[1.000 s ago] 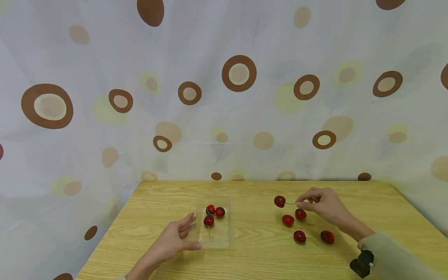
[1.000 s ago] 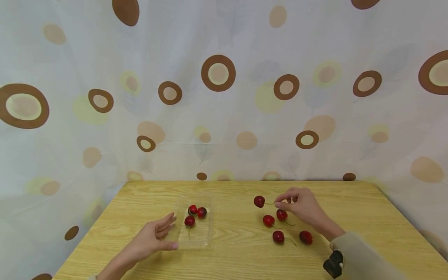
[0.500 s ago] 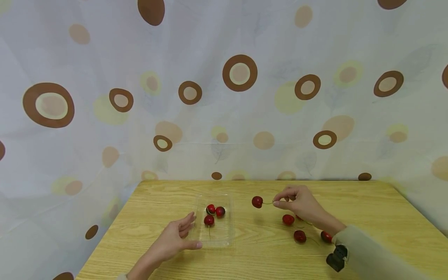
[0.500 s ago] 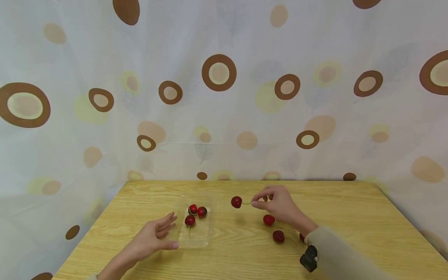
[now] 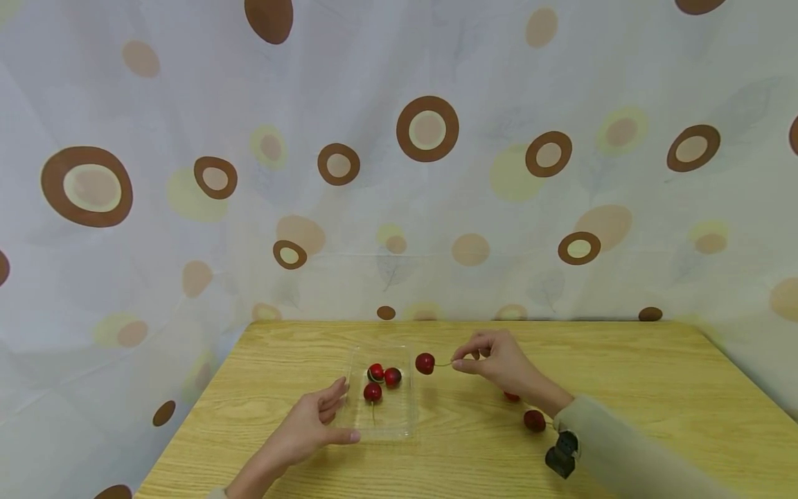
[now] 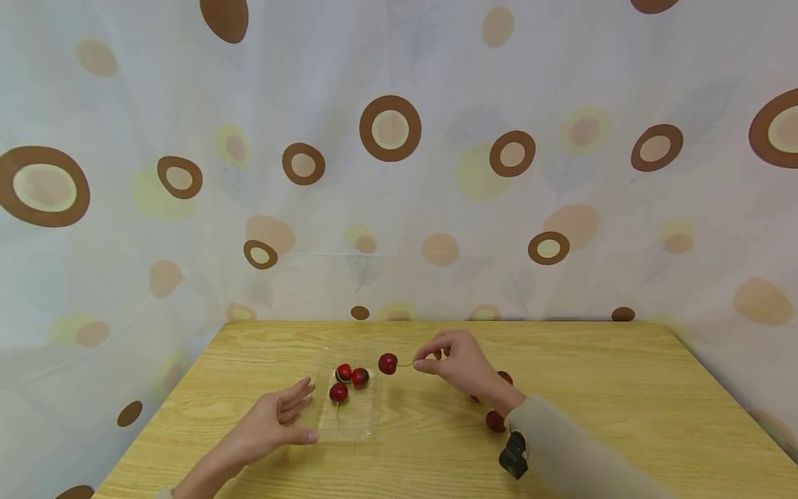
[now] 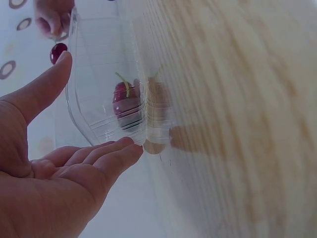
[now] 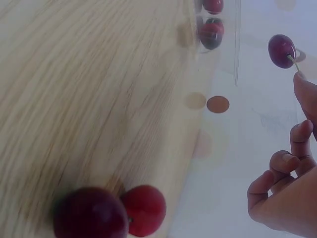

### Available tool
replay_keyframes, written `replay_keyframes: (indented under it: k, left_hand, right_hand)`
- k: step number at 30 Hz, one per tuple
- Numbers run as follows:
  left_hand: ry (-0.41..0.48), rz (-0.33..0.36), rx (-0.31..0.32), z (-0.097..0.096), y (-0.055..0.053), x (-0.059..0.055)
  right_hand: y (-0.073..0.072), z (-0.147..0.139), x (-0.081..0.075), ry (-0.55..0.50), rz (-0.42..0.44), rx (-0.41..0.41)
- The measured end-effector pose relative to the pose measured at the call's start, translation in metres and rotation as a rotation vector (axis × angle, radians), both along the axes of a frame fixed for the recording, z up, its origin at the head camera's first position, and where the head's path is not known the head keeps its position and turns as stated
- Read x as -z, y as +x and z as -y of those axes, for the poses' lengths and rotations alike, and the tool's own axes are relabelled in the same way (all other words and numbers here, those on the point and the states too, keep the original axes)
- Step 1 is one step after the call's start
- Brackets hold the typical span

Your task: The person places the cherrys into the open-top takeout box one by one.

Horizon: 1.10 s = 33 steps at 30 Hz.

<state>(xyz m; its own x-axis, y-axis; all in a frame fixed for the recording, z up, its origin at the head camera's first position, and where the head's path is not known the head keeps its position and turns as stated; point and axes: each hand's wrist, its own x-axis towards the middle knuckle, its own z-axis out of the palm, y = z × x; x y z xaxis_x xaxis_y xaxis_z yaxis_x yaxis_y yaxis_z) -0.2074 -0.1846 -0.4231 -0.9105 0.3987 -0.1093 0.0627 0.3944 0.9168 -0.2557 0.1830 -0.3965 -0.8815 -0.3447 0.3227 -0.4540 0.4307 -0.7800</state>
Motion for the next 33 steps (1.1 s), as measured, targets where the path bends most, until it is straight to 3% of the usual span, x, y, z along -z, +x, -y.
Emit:
replay_keyframes:
  k: [14, 33]
  left_hand:
    - [0.007, 0.002, -0.009, 0.0, 0.001, -0.001]
    - [0.017, 0.014, -0.005, 0.001, 0.001, 0.0]
  right_hand:
    - [-0.002, 0.036, 0.002, -0.026, 0.02, -0.098]
    - [-0.006, 0.074, 0.018, -0.033, 0.078, -0.141]
